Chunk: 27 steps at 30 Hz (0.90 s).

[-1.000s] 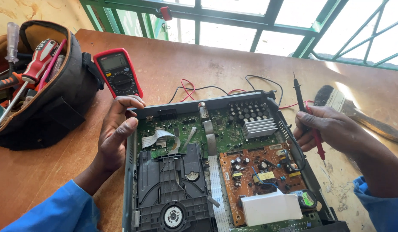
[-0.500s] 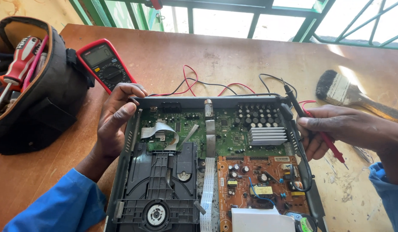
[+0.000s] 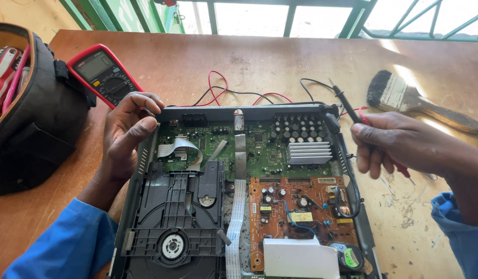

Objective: Testing circuit board components using a digital multimeter and a screwdriver for diagnostics.

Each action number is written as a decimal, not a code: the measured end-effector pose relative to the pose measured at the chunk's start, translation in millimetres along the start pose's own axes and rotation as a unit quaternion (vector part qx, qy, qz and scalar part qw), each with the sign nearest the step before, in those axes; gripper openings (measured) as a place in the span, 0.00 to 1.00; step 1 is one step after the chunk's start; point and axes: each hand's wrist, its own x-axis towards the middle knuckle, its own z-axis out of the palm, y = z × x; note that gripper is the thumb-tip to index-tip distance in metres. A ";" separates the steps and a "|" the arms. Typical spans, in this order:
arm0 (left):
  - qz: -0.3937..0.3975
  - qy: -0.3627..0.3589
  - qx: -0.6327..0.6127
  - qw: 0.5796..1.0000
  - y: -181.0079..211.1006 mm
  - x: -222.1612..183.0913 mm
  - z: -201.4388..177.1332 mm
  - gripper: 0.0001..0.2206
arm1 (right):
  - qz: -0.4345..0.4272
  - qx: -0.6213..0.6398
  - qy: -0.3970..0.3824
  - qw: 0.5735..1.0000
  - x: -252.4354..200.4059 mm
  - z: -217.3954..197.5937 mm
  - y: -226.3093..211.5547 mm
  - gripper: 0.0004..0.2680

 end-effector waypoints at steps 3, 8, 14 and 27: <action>-0.001 0.008 0.004 1.000 -2.3 0.8 0.5 0.12 | -0.068 -0.004 0.080 0.994 0.3 2.1 24.8 0.18; 0.008 0.000 0.068 0.998 -7.6 1.9 -2.5 0.09 | -0.191 0.135 0.136 0.963 0.1 18.2 55.5 0.18; 0.024 -0.013 0.157 0.987 -8.0 5.0 0.6 0.08 | -0.105 0.055 0.252 0.960 -4.1 31.3 33.4 0.21; 0.036 -0.012 0.245 0.969 -1.2 7.9 3.8 0.06 | -0.199 0.228 0.245 0.921 -1.4 41.3 31.8 0.13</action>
